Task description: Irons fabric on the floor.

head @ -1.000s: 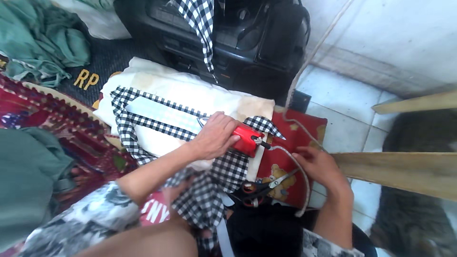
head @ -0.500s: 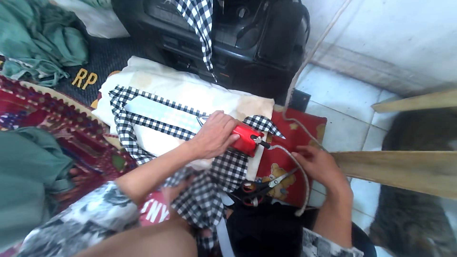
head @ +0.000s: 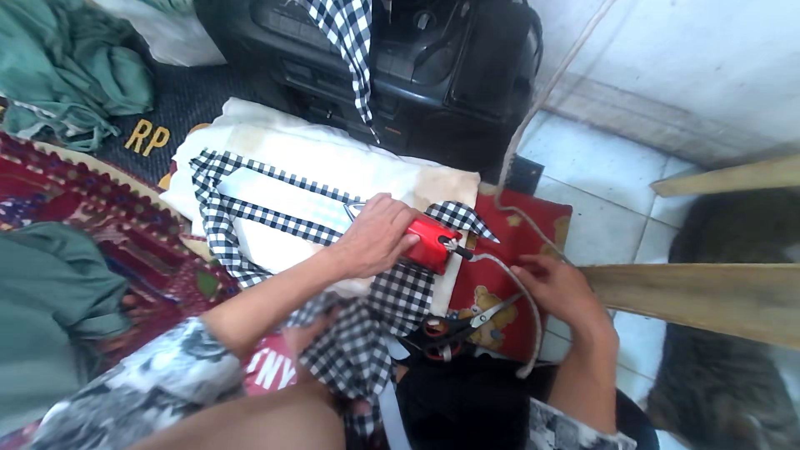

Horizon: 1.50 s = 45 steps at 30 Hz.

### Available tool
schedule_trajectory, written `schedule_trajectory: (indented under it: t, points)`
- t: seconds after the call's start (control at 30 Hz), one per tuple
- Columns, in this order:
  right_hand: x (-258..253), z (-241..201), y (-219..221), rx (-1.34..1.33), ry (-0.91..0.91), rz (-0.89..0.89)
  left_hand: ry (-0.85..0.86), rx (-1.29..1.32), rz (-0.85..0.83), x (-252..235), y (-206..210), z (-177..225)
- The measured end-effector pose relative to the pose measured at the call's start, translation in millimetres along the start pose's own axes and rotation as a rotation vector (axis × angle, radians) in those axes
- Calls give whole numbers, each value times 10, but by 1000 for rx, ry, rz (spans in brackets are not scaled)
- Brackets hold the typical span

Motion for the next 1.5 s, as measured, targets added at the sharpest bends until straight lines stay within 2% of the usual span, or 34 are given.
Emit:
schedule_trajectory:
  t: [1.5]
  points:
    - [-1, 2, -14, -6, 28, -5, -30, 3, -13, -6, 2, -1]
Point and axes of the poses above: each hand's wrist, its own x-axis away from the middle knuckle, its own y-axis out of the palm, z = x × y, the point moved 4 cm from there along -x, towards the middle knuckle, and after that the axes turned 9 degrees about x, right-handed, at the moved point
